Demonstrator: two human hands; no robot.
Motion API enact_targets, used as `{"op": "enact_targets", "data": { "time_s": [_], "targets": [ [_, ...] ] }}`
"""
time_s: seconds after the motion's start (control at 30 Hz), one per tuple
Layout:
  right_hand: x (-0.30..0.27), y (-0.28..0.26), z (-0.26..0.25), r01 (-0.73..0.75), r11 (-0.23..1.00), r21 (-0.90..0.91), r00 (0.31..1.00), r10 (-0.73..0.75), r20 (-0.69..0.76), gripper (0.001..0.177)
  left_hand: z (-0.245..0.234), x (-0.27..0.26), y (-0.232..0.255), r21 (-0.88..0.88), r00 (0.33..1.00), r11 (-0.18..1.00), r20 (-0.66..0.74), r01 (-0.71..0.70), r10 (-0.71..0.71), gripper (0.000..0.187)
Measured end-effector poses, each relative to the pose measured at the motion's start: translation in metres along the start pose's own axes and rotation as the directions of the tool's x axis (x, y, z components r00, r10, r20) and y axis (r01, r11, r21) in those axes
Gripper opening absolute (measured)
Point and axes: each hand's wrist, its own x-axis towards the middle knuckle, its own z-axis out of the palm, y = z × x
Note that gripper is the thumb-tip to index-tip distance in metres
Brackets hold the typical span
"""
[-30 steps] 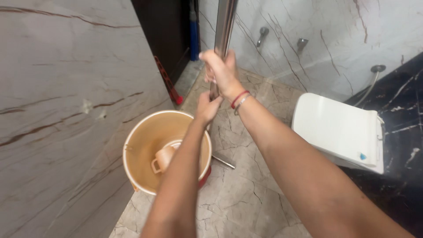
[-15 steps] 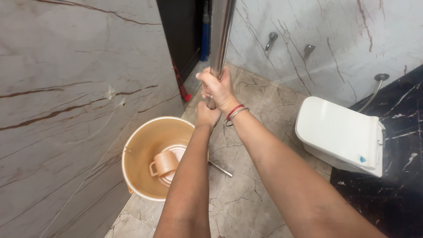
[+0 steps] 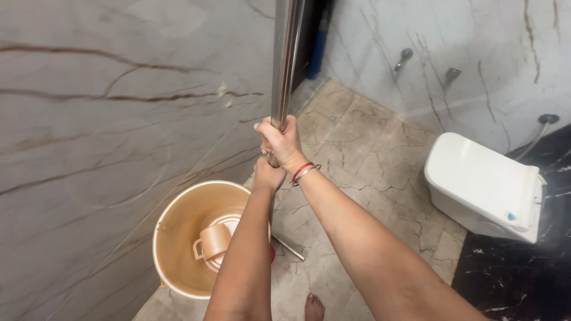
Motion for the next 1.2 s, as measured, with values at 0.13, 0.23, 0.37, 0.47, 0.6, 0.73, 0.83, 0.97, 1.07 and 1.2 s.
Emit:
{"op": "enact_targets", "data": {
  "time_s": [0.13,0.23,0.37,0.47,0.6,0.73,0.83,0.97,1.07,1.2],
  "targets": [
    [-0.043,0.016,0.068,-0.016,1.0,0.017,0.999,0.015,0.033,0.042,-0.066,-0.048,-0.028,0.035,0.998,0.997,-0.015,0.064,-0.063,0.036],
    [-0.077,0.029,0.123,-0.032,0.999,0.025,0.999,0.031,0.037,0.042,-0.121,-0.086,-0.042,0.049,0.994,0.993,-0.037,0.108,-0.106,0.035],
    [-0.122,0.048,0.199,-0.044,0.998,0.052,0.999,0.043,0.021,0.04,-0.197,-0.136,-0.067,0.076,0.986,0.983,-0.01,0.166,-0.166,0.037],
    [-0.156,0.057,0.25,0.066,0.994,-0.082,0.986,-0.078,-0.149,0.029,-0.241,-0.159,-0.084,0.111,0.99,0.985,0.012,0.135,-0.138,0.043],
    [-0.185,0.069,0.29,0.05,0.999,0.004,0.985,-0.048,-0.168,0.034,-0.278,-0.191,-0.105,0.16,0.979,0.972,0.079,0.171,-0.186,0.052],
    [-0.217,0.075,0.323,0.066,0.996,-0.053,0.985,-0.073,-0.159,0.033,-0.305,-0.215,-0.13,0.132,0.987,0.979,0.037,0.153,-0.159,0.056],
    [-0.24,0.079,0.355,0.042,0.996,-0.083,0.988,-0.054,-0.143,0.034,-0.328,-0.23,-0.154,0.132,0.998,0.99,0.013,0.053,-0.055,0.058],
    [-0.266,0.082,0.378,0.008,0.995,-0.102,0.988,-0.023,-0.149,0.035,-0.351,-0.252,-0.169,0.168,0.997,0.984,0.051,-0.059,0.051,0.062],
    [-0.279,0.081,0.37,0.01,0.999,-0.035,0.986,-0.016,-0.166,0.029,-0.349,-0.263,-0.168,0.187,0.991,0.982,0.131,-0.039,0.014,0.059],
    [-0.289,0.071,0.334,-0.035,0.997,0.067,0.986,0.046,-0.163,0.036,-0.331,-0.267,-0.169,0.207,0.949,0.966,0.241,0.153,-0.202,0.052]
  ]
}}
